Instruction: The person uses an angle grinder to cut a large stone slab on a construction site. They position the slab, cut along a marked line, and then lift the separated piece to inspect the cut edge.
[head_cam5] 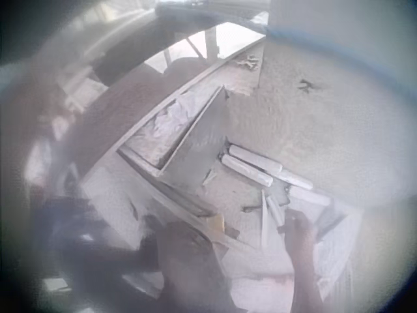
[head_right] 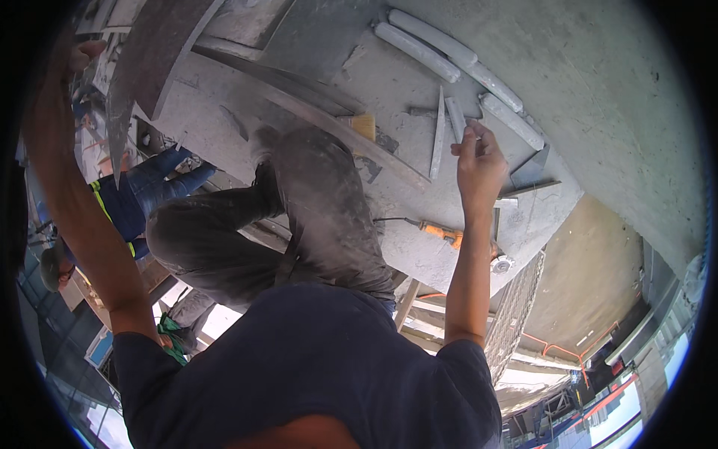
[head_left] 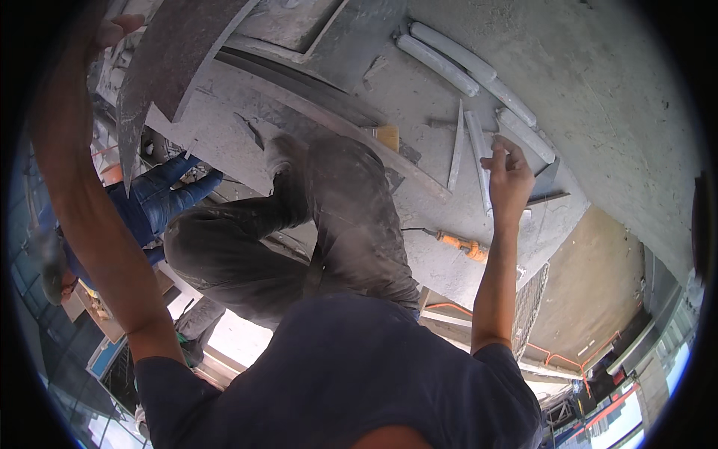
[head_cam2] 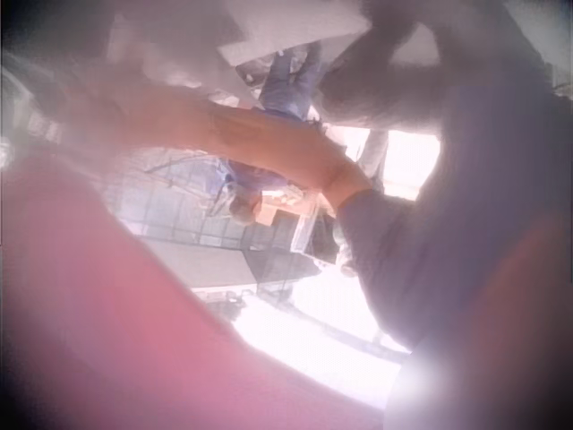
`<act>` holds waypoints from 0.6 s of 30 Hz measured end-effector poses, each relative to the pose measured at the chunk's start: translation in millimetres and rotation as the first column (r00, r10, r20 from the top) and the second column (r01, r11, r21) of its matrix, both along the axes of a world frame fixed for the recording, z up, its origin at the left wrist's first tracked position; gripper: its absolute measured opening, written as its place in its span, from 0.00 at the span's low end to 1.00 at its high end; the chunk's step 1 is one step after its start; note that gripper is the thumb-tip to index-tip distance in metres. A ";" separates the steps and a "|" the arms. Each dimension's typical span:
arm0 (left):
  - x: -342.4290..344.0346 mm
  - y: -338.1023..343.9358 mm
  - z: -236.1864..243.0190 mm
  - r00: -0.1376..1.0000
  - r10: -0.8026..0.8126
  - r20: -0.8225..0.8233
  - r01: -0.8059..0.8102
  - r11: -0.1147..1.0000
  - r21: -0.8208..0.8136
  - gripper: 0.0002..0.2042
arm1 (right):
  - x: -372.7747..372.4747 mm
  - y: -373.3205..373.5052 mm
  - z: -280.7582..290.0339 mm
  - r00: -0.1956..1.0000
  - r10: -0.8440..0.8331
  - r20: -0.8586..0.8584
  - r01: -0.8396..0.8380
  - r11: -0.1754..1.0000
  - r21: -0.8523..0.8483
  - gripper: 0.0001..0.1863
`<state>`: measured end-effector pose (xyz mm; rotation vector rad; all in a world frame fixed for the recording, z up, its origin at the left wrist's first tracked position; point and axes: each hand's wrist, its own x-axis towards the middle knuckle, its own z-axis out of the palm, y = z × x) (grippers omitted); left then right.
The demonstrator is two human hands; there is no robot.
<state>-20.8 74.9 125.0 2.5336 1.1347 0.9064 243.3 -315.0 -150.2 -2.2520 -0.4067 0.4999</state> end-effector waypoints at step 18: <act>-191.0 -21.8 -75.0 0.900 0.343 0.267 -0.214 0.884 -0.416 0.22 | -55.3 71.3 -141.0 0.614 0.789 -0.023 -0.717 0.545 -0.434 0.39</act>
